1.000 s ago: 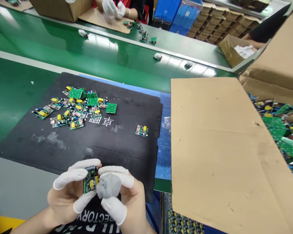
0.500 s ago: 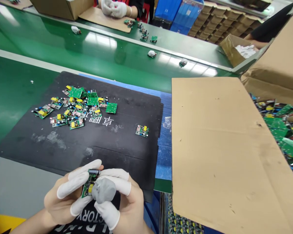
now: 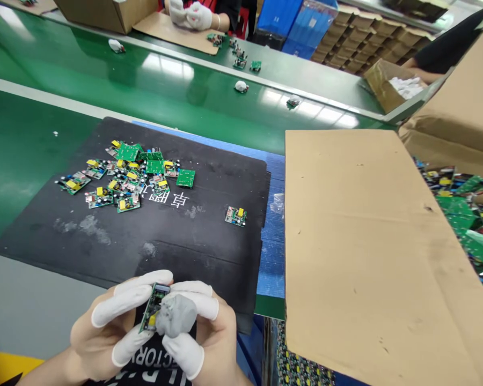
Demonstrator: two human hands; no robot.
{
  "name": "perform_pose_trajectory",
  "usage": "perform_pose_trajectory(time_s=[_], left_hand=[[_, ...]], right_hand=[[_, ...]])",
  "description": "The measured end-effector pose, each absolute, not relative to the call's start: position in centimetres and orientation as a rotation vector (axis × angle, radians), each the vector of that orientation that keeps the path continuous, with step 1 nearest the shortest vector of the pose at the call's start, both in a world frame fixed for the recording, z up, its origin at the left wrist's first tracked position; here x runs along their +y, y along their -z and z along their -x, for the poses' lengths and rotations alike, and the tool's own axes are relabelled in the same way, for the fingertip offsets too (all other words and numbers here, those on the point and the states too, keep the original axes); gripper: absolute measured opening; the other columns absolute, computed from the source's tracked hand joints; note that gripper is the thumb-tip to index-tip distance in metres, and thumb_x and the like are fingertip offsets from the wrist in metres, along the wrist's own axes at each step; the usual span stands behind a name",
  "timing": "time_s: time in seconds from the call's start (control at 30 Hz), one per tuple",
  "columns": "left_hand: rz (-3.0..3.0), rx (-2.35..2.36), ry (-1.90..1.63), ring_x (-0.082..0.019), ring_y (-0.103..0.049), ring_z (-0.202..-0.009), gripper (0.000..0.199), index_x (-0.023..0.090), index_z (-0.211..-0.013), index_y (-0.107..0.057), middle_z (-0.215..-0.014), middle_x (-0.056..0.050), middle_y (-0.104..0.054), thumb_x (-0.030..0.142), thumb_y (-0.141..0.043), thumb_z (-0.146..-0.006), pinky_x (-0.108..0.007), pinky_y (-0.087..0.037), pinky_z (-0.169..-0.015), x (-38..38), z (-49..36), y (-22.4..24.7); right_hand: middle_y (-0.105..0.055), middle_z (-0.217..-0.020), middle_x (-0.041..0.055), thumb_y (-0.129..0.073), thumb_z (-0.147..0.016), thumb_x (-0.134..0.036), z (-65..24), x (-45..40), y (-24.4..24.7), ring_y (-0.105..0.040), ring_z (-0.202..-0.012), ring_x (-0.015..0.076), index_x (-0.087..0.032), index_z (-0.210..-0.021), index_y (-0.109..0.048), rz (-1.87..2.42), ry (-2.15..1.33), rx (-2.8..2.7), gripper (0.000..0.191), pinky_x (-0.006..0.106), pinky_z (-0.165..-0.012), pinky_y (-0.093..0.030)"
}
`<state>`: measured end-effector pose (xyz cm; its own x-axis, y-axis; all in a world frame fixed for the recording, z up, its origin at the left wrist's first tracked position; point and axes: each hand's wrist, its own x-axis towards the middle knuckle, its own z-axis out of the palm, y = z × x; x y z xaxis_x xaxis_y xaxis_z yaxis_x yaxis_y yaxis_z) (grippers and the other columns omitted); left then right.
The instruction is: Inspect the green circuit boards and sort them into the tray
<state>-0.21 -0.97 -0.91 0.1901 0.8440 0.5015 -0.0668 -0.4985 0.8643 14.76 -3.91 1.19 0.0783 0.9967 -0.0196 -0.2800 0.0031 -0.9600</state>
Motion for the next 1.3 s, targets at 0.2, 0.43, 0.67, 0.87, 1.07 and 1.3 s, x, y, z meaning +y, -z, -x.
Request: perform_pose_trajectory(time_s=[0.2,0.43,0.67,0.87,1.07,1.3], left_hand=[[-1.789,0.646,-1.404,-0.021,-0.062,-0.11,0.041,0.013,-0.129,-0.052,-0.13,-0.008,-0.057,0.015,-0.057,-0.089,-0.024,-0.056,-0.091,-0.3,0.3,-0.4],[-1.713,0.699,-1.376,-0.022,-0.061,-0.111,0.045,0.017,-0.131,-0.05,-0.132,-0.008,-0.056,0.017,-0.06,-0.087,-0.026,-0.056,-0.093,-1.0,0.6,0.7],[-1.805,0.649,-1.363,-0.023,-0.066,-0.101,0.046,0.019,-0.132,-0.049,-0.128,-0.013,-0.059,0.021,-0.06,-0.088,-0.028,-0.06,-0.079,-0.8,0.5,0.1],[-1.924,0.647,-1.352,-0.018,-0.065,-0.103,0.039,0.014,-0.129,-0.053,-0.129,-0.014,-0.057,0.014,-0.056,-0.089,-0.023,-0.058,-0.083,-0.3,0.5,-1.0],[-1.913,0.666,-1.368,-0.019,-0.064,-0.106,0.041,0.013,-0.129,-0.052,-0.129,-0.014,-0.057,0.013,-0.055,-0.089,-0.023,-0.057,-0.086,0.0,0.2,-0.8],[-1.853,0.71,-1.318,-0.024,-0.064,-0.107,0.041,0.016,-0.127,-0.054,-0.125,-0.014,-0.06,0.012,-0.057,-0.087,-0.028,-0.058,-0.084,-0.1,0.4,0.0]], right_hand=[[-0.071,-0.09,0.007,-0.073,-0.072,-0.043,-14.9,-4.3,-1.6,-0.066,-0.087,0.0261,-0.027,-0.091,-0.072,1.102,-1.311,-0.88,0.024,0.041,-0.082,-0.053],[-0.072,-0.091,0.0073,-0.07,-0.074,-0.043,-15.0,-4.3,-0.8,-0.067,-0.087,0.0261,-0.028,-0.092,-0.071,1.046,-1.257,-0.935,0.024,0.04,-0.079,-0.054],[-0.073,-0.09,0.007,-0.067,-0.077,-0.035,-15.2,-4.2,0.2,-0.069,-0.075,0.0226,-0.029,-0.103,-0.07,0.978,-0.999,-1.147,0.027,0.033,-0.065,-0.058],[-0.072,-0.097,0.0064,-0.067,-0.078,-0.025,-15.6,-4.4,-0.5,-0.069,-0.078,0.0219,-0.032,-0.116,-0.065,0.982,-0.972,-1.247,0.039,0.032,-0.068,-0.058],[-0.073,-0.092,0.0046,-0.07,-0.076,-0.027,-15.6,-4.2,-0.7,-0.069,-0.081,0.022,-0.032,-0.105,-0.071,1.041,-1.014,-1.154,0.029,0.032,-0.073,-0.058],[-0.073,-0.099,0.0052,-0.072,-0.075,-0.029,-16.1,-4.1,-1.4,-0.068,-0.093,0.0233,-0.033,-0.098,-0.074,1.127,-1.299,-0.965,0.023,0.036,-0.083,-0.056]])
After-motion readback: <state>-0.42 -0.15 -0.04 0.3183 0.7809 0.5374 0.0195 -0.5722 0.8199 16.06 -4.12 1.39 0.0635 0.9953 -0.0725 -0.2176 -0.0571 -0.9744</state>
